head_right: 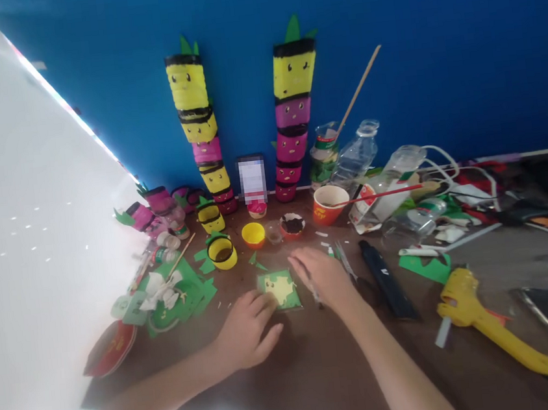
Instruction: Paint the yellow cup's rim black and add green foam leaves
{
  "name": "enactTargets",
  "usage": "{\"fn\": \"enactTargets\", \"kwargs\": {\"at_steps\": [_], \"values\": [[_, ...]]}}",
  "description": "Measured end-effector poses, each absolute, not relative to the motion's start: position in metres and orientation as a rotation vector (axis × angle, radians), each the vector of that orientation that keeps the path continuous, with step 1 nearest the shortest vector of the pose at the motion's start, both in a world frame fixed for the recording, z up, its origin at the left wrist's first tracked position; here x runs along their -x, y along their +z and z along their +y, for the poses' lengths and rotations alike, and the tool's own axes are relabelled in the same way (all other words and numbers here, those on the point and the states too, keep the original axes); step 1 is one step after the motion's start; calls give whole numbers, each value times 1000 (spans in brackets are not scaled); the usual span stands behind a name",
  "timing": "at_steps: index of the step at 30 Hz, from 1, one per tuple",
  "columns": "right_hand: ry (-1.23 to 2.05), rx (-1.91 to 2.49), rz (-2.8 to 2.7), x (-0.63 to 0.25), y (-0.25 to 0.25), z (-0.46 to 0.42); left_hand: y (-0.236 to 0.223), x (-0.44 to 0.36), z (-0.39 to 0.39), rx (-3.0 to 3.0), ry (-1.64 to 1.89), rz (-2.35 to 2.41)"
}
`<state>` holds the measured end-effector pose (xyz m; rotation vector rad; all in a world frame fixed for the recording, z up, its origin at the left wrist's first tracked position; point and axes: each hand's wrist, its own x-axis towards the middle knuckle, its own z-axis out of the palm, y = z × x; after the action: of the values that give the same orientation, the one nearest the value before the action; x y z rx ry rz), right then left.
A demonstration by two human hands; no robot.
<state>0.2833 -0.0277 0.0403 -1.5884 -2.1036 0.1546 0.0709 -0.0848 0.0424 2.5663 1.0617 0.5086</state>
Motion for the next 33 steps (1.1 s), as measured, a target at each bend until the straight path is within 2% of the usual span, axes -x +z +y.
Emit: {"fn": "enactTargets", "kwargs": {"at_steps": [7,10,14,18,22,28,33], "values": [[173,1563,-2394,-313,30,-43,37,-64,-70,-2443,580,1022],[149,1600,-2202,-336,40,-63,32,-68,-68,-2352,639,1331],[117,1777,-1902,-372,53,-92,28,-76,-68,-2233,531,1730],[180,1913,-1773,-383,48,-112,26,-77,-64,-2153,461,1758],[139,1979,-1837,-365,41,-115,23,-73,-58,-2004,535,1712],[53,1822,-1973,-324,54,-82,12,-73,-57,-1779,924,1498],[-44,1520,-2278,-271,92,12,9,-74,-58,-1652,1094,1435]]}}
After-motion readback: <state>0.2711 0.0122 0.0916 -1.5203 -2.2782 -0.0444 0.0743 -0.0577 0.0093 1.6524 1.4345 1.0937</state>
